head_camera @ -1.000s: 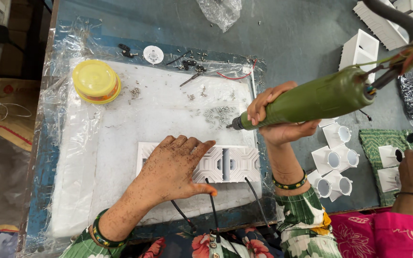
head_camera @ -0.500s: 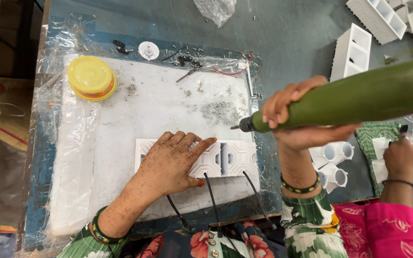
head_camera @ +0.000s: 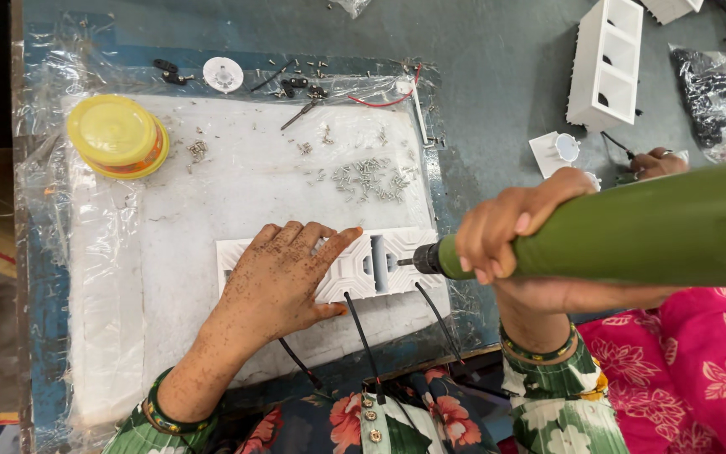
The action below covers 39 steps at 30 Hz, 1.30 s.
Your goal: The person assembles white plastic light fixture housings at a workbench. They position a multi-compartment housing on the padded work surface, place black wire leads and screws, and use a green electric screwdriver to drive screws into the housing, repeating the screwdriving cycle across housings.
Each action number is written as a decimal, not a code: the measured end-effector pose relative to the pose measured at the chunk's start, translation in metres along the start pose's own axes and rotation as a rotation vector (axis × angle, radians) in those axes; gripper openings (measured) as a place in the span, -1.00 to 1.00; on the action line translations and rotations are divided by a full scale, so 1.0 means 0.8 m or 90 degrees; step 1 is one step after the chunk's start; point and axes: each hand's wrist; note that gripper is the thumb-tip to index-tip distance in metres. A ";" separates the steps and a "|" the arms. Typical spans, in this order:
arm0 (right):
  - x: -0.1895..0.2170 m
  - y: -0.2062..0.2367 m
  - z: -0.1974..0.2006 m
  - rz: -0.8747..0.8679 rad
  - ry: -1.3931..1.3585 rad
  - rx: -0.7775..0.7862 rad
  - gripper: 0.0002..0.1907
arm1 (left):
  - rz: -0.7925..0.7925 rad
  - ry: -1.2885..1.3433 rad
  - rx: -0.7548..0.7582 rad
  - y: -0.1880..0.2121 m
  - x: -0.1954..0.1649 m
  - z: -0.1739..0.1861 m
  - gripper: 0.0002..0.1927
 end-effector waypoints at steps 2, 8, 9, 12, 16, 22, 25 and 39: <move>-0.013 0.007 -0.002 0.020 0.004 -0.028 0.01 | -0.001 0.001 -0.001 0.001 0.000 0.000 0.09; -0.039 0.012 0.002 0.082 0.042 -0.089 -0.01 | -0.009 -0.007 -0.023 0.000 0.000 0.000 0.09; -0.041 0.012 0.001 0.082 0.040 -0.099 -0.01 | -0.008 -0.010 -0.024 0.000 0.000 0.000 0.09; -0.044 0.014 -0.002 0.081 0.062 -0.151 0.00 | -0.004 -0.013 -0.019 0.000 -0.001 0.000 0.09; -0.046 0.015 -0.005 0.082 0.083 -0.197 -0.01 | -0.007 -0.011 -0.023 0.001 -0.001 0.000 0.08; -0.049 0.010 -0.006 0.085 0.088 -0.193 0.01 | -0.011 -0.013 -0.030 0.001 -0.001 0.001 0.09; -0.051 0.011 -0.006 0.065 0.079 -0.187 0.02 | -0.006 -0.013 -0.022 0.001 -0.001 0.001 0.10; -0.064 0.028 -0.006 0.082 0.077 -0.180 0.00 | -0.007 -0.011 -0.025 0.000 -0.001 0.000 0.08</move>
Point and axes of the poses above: each hand's wrist, its own y-axis away from the middle knuckle, its own z-axis out of the back of the hand, x = y × z, and after that the axes turned 10 degrees about -y, right-handed
